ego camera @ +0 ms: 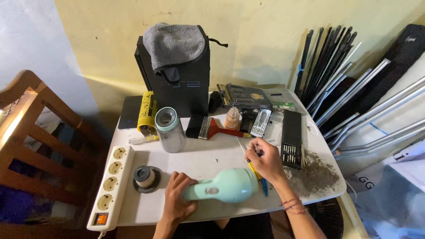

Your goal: The person uses a screwdriver to remove screws from a light green handheld appliance on a white table. They unscrew multiple fasteners, place the screws on the table, and rotate the device to access different sides.

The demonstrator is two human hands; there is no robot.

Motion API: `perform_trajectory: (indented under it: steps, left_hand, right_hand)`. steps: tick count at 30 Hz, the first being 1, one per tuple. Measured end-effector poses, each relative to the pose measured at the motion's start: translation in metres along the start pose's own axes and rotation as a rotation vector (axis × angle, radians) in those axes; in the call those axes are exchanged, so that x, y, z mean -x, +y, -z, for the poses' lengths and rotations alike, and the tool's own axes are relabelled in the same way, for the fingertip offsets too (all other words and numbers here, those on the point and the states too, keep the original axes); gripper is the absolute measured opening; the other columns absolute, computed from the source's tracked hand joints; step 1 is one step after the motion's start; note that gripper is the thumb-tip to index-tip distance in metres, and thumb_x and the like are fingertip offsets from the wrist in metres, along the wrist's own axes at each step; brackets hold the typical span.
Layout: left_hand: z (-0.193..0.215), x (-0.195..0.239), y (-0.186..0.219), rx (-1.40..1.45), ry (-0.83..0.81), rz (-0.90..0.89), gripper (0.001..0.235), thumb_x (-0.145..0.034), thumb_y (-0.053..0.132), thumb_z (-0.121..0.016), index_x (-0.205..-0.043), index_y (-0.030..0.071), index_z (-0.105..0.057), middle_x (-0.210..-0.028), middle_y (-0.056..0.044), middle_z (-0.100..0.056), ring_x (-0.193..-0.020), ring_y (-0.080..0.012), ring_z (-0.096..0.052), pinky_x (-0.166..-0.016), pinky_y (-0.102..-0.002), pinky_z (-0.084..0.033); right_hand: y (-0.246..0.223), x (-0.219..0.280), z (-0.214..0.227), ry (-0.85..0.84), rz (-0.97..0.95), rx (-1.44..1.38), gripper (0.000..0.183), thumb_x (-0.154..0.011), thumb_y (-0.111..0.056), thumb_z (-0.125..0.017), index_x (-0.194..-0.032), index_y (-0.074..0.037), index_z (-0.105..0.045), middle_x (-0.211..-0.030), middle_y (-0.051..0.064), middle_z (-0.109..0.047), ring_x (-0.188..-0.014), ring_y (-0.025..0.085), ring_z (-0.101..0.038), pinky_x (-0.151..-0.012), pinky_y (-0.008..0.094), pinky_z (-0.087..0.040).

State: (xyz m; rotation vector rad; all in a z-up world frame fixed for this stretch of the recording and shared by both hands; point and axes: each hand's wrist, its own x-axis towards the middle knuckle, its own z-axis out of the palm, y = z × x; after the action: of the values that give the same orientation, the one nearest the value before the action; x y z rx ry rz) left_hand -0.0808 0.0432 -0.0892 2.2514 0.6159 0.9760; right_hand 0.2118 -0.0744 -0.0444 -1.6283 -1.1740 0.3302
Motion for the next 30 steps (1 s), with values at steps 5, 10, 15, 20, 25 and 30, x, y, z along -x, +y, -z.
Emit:
perform_trajectory:
  steps: [5,10,15,20,25,30]
  left_hand:
    - [0.009,-0.025,0.027,0.155,0.042,0.254,0.042,-0.064,-0.001,-0.072,-0.105,0.006,-0.073,-0.1,-0.008,-0.075,-0.083,-0.0231,-0.074,-0.073,-0.035,-0.064]
    - [0.002,-0.027,0.014,0.204,0.092,0.438,0.046,-0.07,0.004,-0.075,-0.116,0.008,-0.07,-0.111,-0.009,-0.077,-0.09,-0.0219,-0.079,-0.075,-0.032,-0.067]
    - [0.0,-0.024,0.01,0.121,0.175,0.306,0.045,-0.071,0.002,-0.073,-0.116,0.005,-0.07,-0.113,-0.013,-0.076,-0.099,-0.0245,-0.076,-0.084,-0.035,-0.061]
    - [0.008,-0.026,0.022,0.172,0.154,0.39,0.044,-0.073,0.002,-0.071,-0.116,0.004,-0.069,-0.112,-0.013,-0.077,-0.099,-0.0249,-0.077,-0.085,-0.036,-0.061]
    - [0.006,-0.025,0.019,0.196,0.114,0.4,0.045,-0.074,0.002,-0.071,-0.118,0.003,-0.068,-0.115,-0.014,-0.076,-0.103,-0.0248,-0.075,-0.088,-0.035,-0.06]
    - [0.004,-0.026,0.019,0.171,0.142,0.415,0.043,-0.074,0.0,-0.07,-0.117,0.001,-0.069,-0.11,-0.015,-0.078,-0.102,-0.0244,-0.076,-0.088,-0.036,-0.06]
  right_hand:
    - [-0.017,0.016,-0.001,0.08,-0.122,-0.136,0.012,-0.091,-0.015,-0.063,-0.083,-0.005,-0.064,-0.08,0.006,-0.077,-0.059,0.004,-0.055,-0.053,0.023,-0.047]
    - [-0.002,0.023,-0.012,0.172,-0.1,-0.18,0.009,-0.092,-0.01,-0.063,-0.085,-0.004,-0.065,-0.087,0.008,-0.08,-0.062,0.003,-0.056,-0.058,0.022,-0.048]
    - [-0.006,0.031,-0.029,0.354,-0.261,-0.537,0.007,-0.095,-0.003,-0.061,-0.089,-0.001,-0.065,-0.092,0.013,-0.077,-0.047,0.002,-0.041,-0.039,0.022,-0.032]
    - [0.005,0.042,-0.047,0.466,-0.235,-0.609,0.008,-0.094,0.001,-0.057,-0.086,-0.001,-0.06,-0.094,0.014,-0.076,-0.043,0.001,-0.04,-0.036,0.022,-0.03]
    - [0.021,0.053,-0.053,0.53,-0.212,-0.62,0.01,-0.092,0.004,-0.057,-0.083,0.0,-0.059,-0.089,0.015,-0.074,-0.042,0.003,-0.041,-0.034,0.023,-0.03]
    - [0.02,0.059,-0.054,0.503,-0.203,-0.548,0.012,-0.087,0.003,-0.067,-0.078,-0.002,-0.06,-0.073,0.008,-0.068,-0.047,0.004,-0.051,-0.038,0.023,-0.039]
